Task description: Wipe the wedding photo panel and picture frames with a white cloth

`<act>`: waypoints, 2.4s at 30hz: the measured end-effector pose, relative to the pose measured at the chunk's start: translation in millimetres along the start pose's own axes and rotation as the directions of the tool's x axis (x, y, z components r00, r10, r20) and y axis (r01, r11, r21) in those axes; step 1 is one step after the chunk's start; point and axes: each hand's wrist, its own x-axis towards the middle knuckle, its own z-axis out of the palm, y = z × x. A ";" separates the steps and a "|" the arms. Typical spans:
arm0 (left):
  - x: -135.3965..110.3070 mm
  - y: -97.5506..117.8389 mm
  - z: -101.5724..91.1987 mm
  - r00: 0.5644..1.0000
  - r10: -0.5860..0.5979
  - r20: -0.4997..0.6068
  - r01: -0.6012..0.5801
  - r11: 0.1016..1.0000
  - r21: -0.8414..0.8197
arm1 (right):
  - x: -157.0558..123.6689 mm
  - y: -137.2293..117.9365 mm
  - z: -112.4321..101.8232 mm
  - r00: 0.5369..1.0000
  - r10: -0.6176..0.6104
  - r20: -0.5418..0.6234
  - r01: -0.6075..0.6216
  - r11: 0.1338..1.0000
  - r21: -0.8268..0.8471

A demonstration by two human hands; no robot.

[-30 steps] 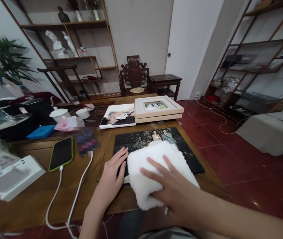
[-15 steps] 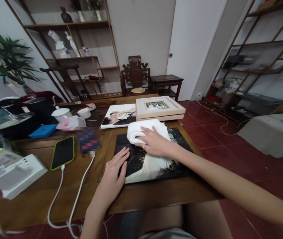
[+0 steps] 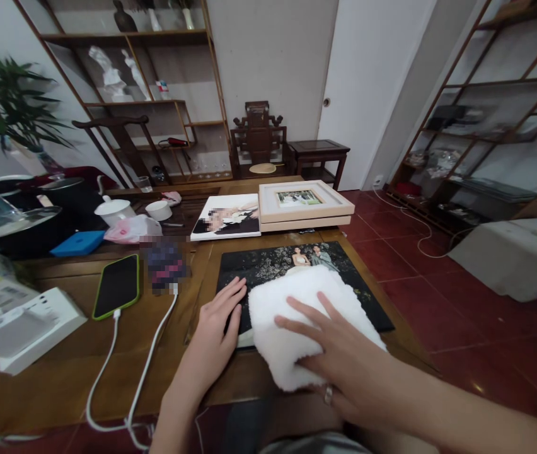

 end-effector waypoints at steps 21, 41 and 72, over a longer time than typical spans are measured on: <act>-5.6 6.4 -9.6 0.979 -0.141 -0.150 0.114 0.978 -0.176 | 78.6 17.2 -3.4 1.000 -0.002 -0.019 0.000 0.995 -0.105; -2.5 7.1 -2.5 0.997 -0.018 0.071 0.014 0.998 0.055 | 46.5 63.9 -17.7 0.962 0.253 -0.105 -0.254 0.967 0.001; -2.8 -0.7 -1.8 0.943 -0.273 -0.189 0.220 0.940 -0.260 | -15.1 68.1 -2.8 0.891 0.383 -0.243 -0.427 0.889 -0.166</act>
